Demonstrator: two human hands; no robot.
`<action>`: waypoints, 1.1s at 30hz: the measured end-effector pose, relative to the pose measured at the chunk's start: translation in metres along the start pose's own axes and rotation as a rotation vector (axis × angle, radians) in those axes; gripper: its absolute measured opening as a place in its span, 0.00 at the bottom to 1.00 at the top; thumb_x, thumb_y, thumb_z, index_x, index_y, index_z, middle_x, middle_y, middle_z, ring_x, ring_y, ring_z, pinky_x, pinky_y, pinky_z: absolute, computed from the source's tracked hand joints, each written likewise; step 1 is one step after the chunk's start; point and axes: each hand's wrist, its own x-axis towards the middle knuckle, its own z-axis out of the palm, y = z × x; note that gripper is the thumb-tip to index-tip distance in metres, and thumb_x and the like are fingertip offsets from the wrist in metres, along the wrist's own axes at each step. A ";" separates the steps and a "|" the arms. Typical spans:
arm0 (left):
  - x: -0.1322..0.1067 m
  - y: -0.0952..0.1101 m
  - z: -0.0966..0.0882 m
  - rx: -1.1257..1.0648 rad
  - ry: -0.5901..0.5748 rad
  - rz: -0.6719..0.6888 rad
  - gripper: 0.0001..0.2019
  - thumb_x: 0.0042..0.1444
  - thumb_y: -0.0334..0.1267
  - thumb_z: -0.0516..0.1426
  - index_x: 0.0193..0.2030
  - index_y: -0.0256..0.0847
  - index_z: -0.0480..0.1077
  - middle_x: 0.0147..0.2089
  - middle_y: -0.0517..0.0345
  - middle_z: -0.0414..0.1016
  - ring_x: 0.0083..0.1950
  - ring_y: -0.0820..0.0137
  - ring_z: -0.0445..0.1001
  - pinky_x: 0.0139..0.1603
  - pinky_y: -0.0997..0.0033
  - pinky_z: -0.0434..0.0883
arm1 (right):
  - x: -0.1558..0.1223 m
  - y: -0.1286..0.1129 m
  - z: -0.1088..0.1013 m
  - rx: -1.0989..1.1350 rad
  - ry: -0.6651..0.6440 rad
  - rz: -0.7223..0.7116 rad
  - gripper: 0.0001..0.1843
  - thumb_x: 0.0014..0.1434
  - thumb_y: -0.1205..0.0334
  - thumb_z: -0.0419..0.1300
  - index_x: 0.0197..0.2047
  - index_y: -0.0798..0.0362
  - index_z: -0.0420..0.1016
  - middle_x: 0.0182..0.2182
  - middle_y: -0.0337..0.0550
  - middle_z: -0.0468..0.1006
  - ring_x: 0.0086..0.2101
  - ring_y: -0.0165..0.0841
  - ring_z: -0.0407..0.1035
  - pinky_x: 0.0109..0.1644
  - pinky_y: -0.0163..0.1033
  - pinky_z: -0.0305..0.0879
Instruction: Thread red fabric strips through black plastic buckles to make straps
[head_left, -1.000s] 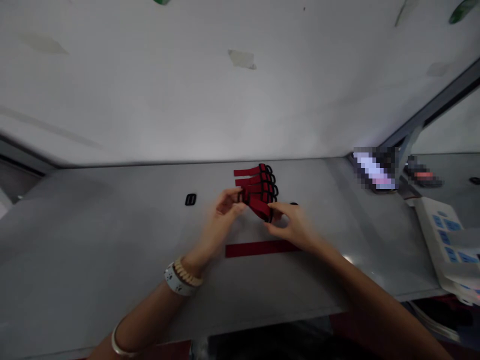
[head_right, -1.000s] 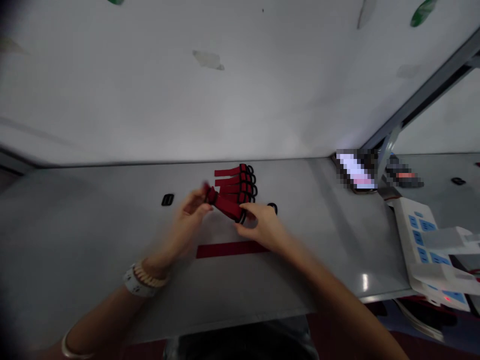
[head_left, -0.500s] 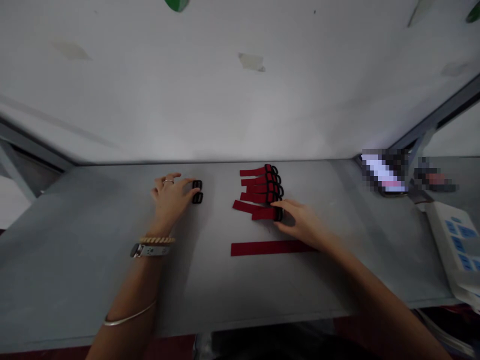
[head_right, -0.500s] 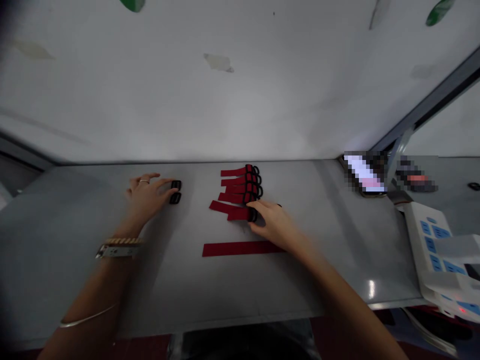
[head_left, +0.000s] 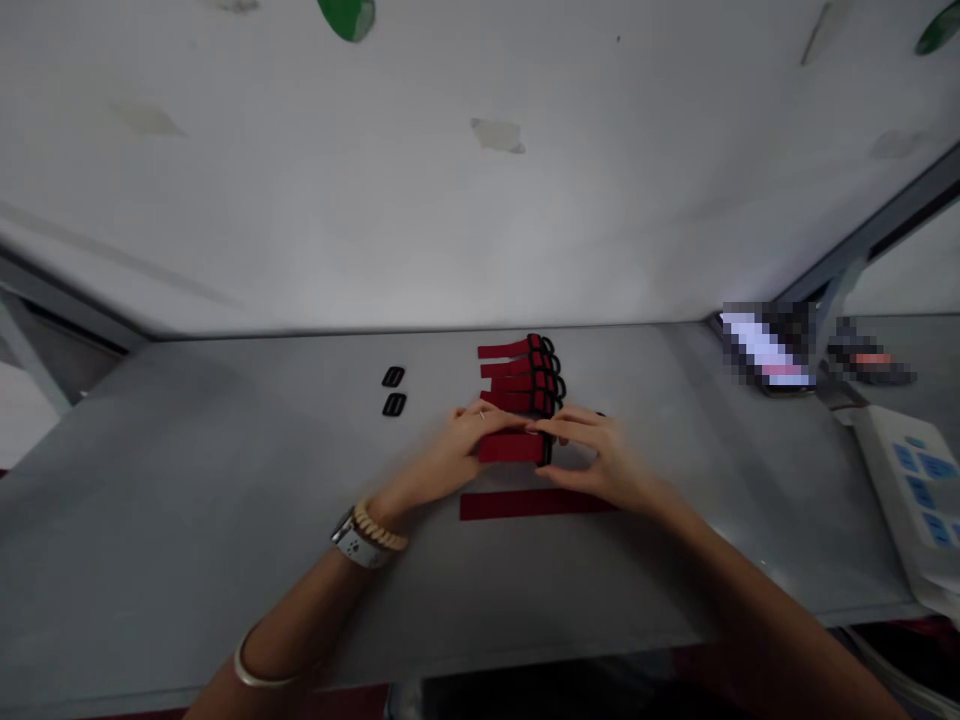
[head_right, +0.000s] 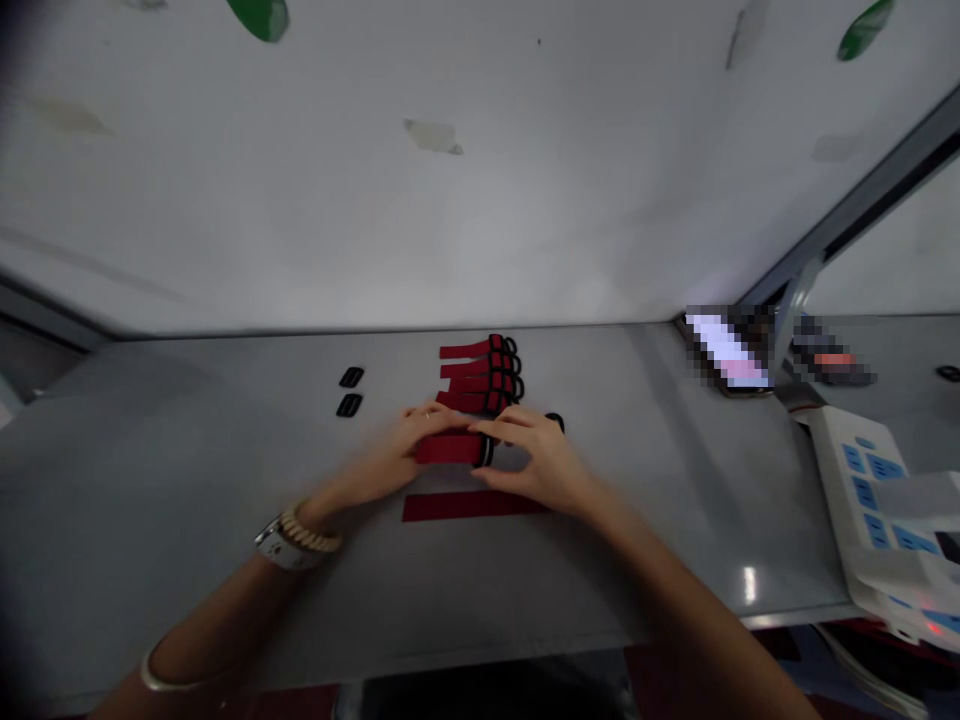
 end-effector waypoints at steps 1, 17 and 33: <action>0.000 0.002 0.003 -0.038 0.004 0.001 0.16 0.63 0.33 0.53 0.57 0.48 0.70 0.51 0.55 0.76 0.55 0.63 0.70 0.56 0.56 0.62 | 0.000 -0.002 0.001 0.018 0.008 0.001 0.20 0.57 0.56 0.66 0.53 0.50 0.77 0.35 0.44 0.77 0.35 0.35 0.72 0.41 0.42 0.71; 0.003 -0.002 -0.004 0.177 -0.095 -0.048 0.11 0.67 0.36 0.51 0.43 0.45 0.76 0.44 0.57 0.76 0.50 0.63 0.68 0.51 0.60 0.60 | -0.013 0.071 -0.087 -0.245 0.087 0.571 0.16 0.51 0.55 0.66 0.43 0.53 0.81 0.23 0.39 0.74 0.26 0.35 0.69 0.33 0.41 0.65; 0.000 0.014 0.038 0.448 -0.026 0.212 0.16 0.66 0.35 0.54 0.56 0.56 0.72 0.49 0.53 0.69 0.48 0.62 0.64 0.49 0.59 0.59 | 0.010 0.055 -0.010 -0.289 0.051 0.100 0.16 0.63 0.58 0.58 0.54 0.49 0.73 0.43 0.48 0.73 0.45 0.40 0.70 0.51 0.48 0.69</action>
